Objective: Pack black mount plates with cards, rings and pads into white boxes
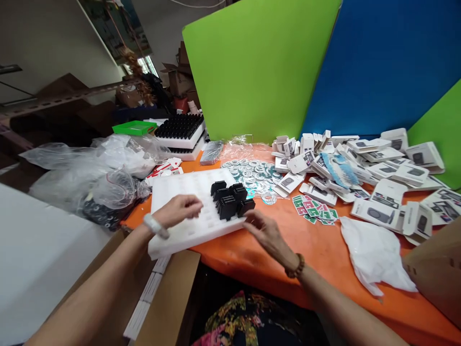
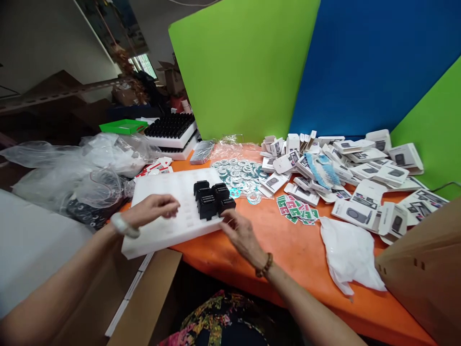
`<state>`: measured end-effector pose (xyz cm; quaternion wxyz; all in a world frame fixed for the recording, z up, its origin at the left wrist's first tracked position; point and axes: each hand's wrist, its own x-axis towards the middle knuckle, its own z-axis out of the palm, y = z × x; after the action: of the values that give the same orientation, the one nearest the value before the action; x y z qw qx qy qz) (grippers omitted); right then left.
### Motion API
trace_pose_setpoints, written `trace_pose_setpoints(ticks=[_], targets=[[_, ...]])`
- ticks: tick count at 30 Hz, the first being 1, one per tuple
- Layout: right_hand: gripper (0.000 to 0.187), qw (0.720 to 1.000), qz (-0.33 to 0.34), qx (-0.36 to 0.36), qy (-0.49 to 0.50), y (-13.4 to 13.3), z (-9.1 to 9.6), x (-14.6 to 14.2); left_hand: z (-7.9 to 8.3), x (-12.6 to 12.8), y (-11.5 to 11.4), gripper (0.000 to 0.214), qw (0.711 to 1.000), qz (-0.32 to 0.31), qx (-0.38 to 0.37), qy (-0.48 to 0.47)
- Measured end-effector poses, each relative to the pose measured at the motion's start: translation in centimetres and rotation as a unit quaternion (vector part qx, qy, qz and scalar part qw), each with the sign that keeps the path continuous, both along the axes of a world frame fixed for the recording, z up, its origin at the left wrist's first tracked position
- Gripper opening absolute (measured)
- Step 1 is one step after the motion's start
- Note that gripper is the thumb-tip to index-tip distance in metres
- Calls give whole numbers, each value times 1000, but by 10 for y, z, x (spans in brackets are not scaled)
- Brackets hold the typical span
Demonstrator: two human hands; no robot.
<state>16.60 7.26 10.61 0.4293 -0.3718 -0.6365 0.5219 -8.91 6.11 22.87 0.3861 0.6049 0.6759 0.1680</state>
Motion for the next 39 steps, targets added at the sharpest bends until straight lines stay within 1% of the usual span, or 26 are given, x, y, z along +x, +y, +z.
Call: trace_pose_setpoints(ticks=[1,2,3,4,5,6,7,9,11,13,14,15,16,18,22,24,26,27,29,31,32,34,36,37,38,39], targets=[[20,997,-50,51,-35,14,1,11,0,2,-20,28,996,9,-61,-68],[25,991,-75,93,-66,29,1,20,-4,5,-39,29,986,21,-117,-119],[29,985,-73,125,-96,42,0,27,-12,8,-57,29,975,36,-155,-154],[32,980,-54,150,-122,55,-2,31,-22,12,-72,30,964,55,-186,-183],[34,975,-22,166,-146,66,-5,32,-33,17,-86,33,953,92,-197,-209],[35,971,16,174,-164,76,-8,32,-46,22,-96,38,939,135,-204,-241],[35,967,57,174,-177,83,-12,31,-58,28,-103,44,918,194,-202,-281],[36,962,119,161,-187,93,-16,25,-77,39,-107,52,851,300,-196,-384],[38,958,151,155,-187,97,-16,19,-85,48,-100,54,767,383,-174,-485],[37,956,150,161,-193,96,-12,14,-86,54,-86,57,683,461,-141,-549],[36,955,141,164,-203,94,-8,12,-84,56,-78,58,650,494,-122,-564],[36,954,126,168,-214,90,-5,10,-82,57,-70,57,624,520,-101,-574],[35,953,108,171,-226,86,-2,7,-81,56,-63,55,607,538,-81,-579],[33,949,68,180,-249,76,1,0,-82,54,-53,48,591,551,-44,-587],[30,938,-24,204,-279,54,-5,-22,-87,50,-48,40,585,550,-3,-596],[26,932,-69,216,-282,46,-9,-32,-86,48,-50,40,577,547,-5,-607],[19,934,-104,214,-268,42,-13,-39,-83,46,-50,41,566,541,-23,-621],[16,937,-116,207,-256,42,-13,-41,-82,44,-50,41,565,537,-32,-625],[14,947,-139,183,-226,45,-11,-42,-81,38,-48,39,573,526,-32,-628],[16,956,-171,144,-191,51,-3,-39,-84,30,-44,36,585,515,-16,-627],[17,961,-184,113,-171,55,2,-37,-87,26,-42,35,587,516,-10,-624],[20,975,-181,35,-120,62,14,-29,-96,18,-41,35,580,538,-15,-612],[23,989,-132,-33,-59,62,26,-18,-104,15,-45,37,564,564,-43,-602],[24,993,-106,-52,-31,59,29,-13,-107,17,-48,38,559,568,-62,-600],[25,995,-86,-59,-9,54,31,-9,-110,21,-53,38,561,560,-83,-604],[25,995,-78,-56,2,46,31,-6,-112,28,-59,37,569,537,-109,-613]])
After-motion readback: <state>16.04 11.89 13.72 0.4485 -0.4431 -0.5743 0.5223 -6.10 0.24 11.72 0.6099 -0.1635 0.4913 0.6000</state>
